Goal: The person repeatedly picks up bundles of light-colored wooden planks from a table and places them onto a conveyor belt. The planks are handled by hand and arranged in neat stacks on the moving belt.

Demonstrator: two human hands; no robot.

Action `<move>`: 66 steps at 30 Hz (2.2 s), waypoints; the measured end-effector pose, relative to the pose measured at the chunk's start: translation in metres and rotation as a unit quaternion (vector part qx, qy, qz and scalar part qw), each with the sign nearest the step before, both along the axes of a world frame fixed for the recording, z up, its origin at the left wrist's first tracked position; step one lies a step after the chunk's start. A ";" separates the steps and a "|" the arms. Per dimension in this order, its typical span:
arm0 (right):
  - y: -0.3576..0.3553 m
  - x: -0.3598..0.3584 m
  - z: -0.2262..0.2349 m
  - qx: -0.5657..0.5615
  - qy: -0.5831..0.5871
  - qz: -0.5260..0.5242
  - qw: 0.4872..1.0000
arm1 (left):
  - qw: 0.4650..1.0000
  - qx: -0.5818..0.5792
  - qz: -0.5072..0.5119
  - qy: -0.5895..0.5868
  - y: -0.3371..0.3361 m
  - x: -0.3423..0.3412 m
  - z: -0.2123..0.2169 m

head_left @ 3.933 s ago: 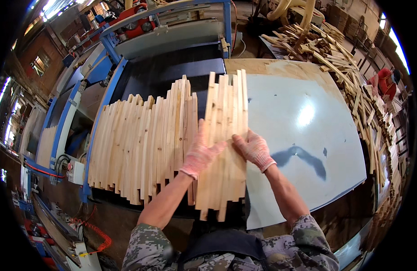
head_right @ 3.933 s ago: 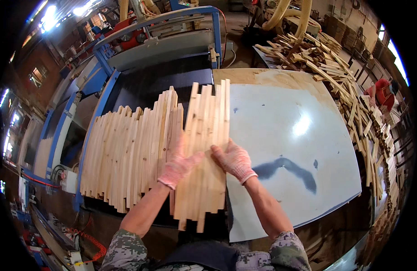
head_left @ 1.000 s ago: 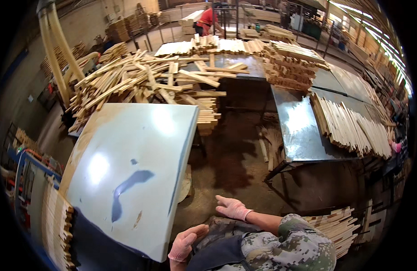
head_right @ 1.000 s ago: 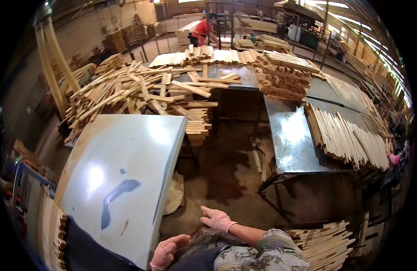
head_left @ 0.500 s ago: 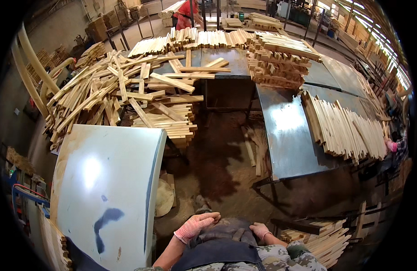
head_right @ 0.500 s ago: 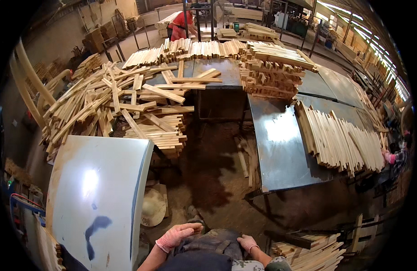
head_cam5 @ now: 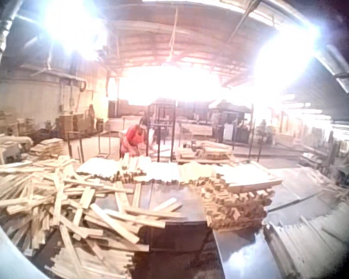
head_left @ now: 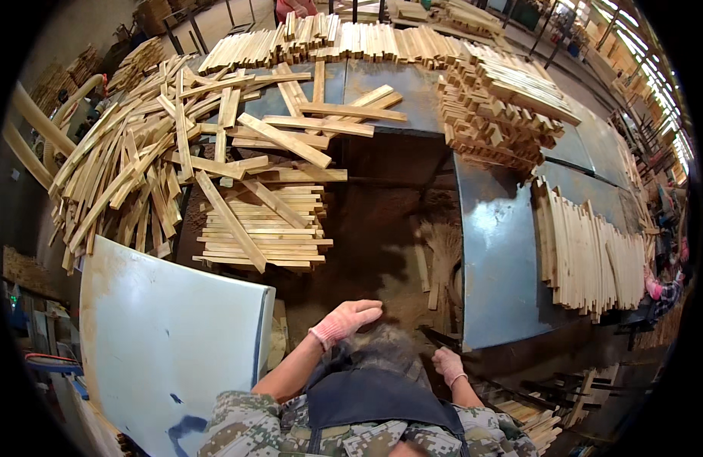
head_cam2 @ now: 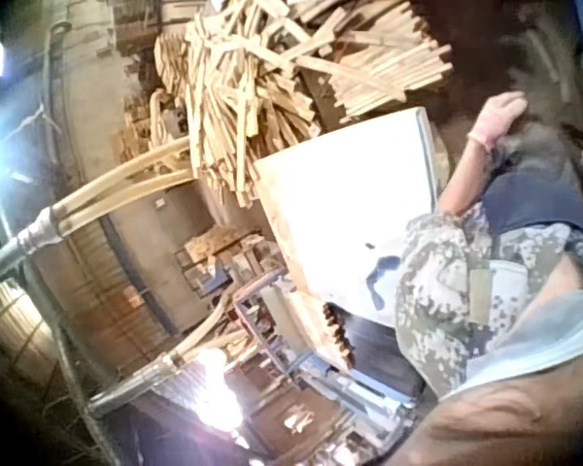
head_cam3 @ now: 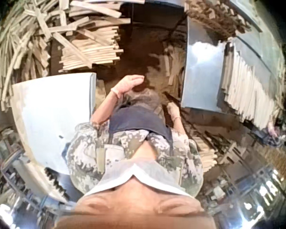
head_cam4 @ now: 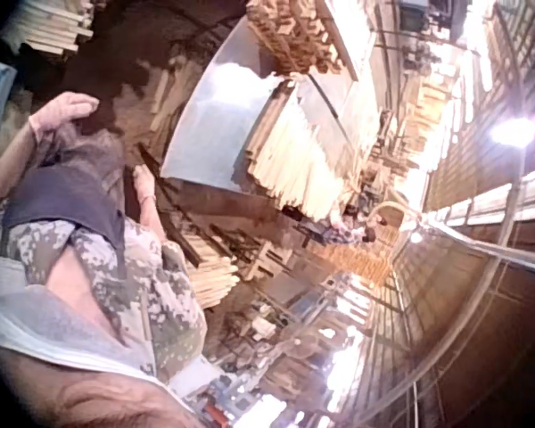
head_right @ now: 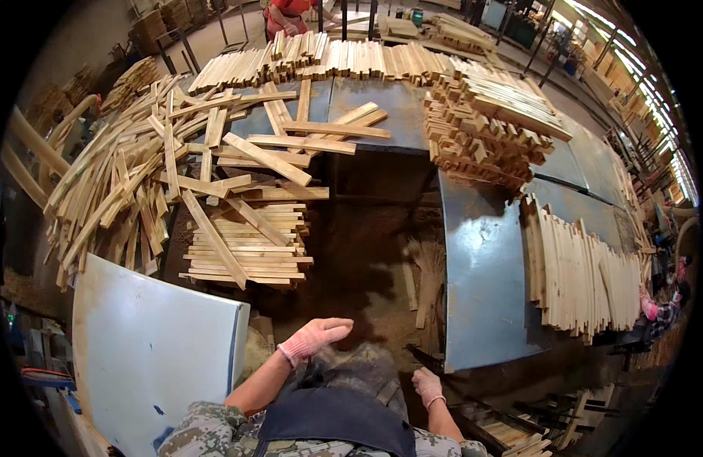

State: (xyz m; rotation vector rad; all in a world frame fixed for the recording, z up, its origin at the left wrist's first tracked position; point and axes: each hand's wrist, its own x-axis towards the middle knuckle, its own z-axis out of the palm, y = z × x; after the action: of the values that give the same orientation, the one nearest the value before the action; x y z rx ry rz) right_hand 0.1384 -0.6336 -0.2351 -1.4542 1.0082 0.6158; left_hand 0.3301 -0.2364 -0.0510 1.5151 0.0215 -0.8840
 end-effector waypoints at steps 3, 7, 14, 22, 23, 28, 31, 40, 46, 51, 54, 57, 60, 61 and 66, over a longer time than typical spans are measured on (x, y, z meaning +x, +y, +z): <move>0.011 0.057 0.006 0.038 -0.004 -0.086 0.996 | 0.998 0.029 -0.055 -0.026 -0.012 0.063 -0.013; 0.002 0.095 -0.021 0.042 0.025 0.030 0.998 | 0.998 0.008 -0.028 0.059 -0.030 0.125 -0.044; -0.079 0.214 -0.092 -0.137 -0.074 0.372 0.915 | 0.938 -0.008 0.237 0.253 -0.053 0.224 -0.107; -0.034 0.536 0.053 -0.131 -0.169 0.260 0.942 | 0.815 -0.057 0.532 0.223 0.013 0.346 -0.138; -0.028 0.566 0.026 -0.079 -0.162 0.247 0.952 | 0.816 -0.054 0.535 0.211 0.026 0.363 -0.148; 0.048 0.695 0.062 0.040 -0.184 0.293 0.937 | 0.779 -0.121 0.583 0.196 0.078 0.445 -0.174; 0.089 0.768 0.096 -0.028 -0.161 0.427 0.889 | 0.726 -0.167 0.636 0.200 0.130 0.482 -0.213; 0.211 1.000 0.081 -0.358 -0.295 0.714 0.524 | 0.675 -0.124 0.715 0.134 0.176 0.579 -0.235; 0.292 1.092 0.078 -0.317 -0.291 0.812 0.393 | 0.641 0.000 0.759 0.112 0.148 0.641 -0.162; 0.283 1.116 0.071 -0.269 -0.329 0.845 0.326 | 0.579 0.060 0.810 0.068 0.144 0.674 -0.193; 0.282 1.116 0.071 -0.261 -0.304 0.862 0.311 | 0.583 0.005 0.809 0.076 0.147 0.662 -0.224; 0.284 1.120 0.087 -0.260 -0.273 0.881 0.286 | 0.591 -0.048 0.801 0.086 0.146 0.660 -0.214; 0.271 1.134 0.108 -0.218 -0.238 0.898 0.301 | 0.595 -0.112 0.787 0.120 0.143 0.657 -0.171; 0.260 1.133 0.115 -0.209 -0.230 0.898 0.313 | 0.590 -0.124 0.786 0.137 0.139 0.657 -0.158; 0.240 1.154 0.172 -0.146 -0.273 0.854 0.418 | 0.617 -0.074 0.778 0.097 0.145 0.690 -0.083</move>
State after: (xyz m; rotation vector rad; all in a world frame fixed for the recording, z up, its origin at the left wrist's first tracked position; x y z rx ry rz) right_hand 1.2922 -0.3938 -0.0628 -2.4084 -1.4509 1.1657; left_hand 1.0199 -0.0913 -0.1343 0.6955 1.2162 0.4233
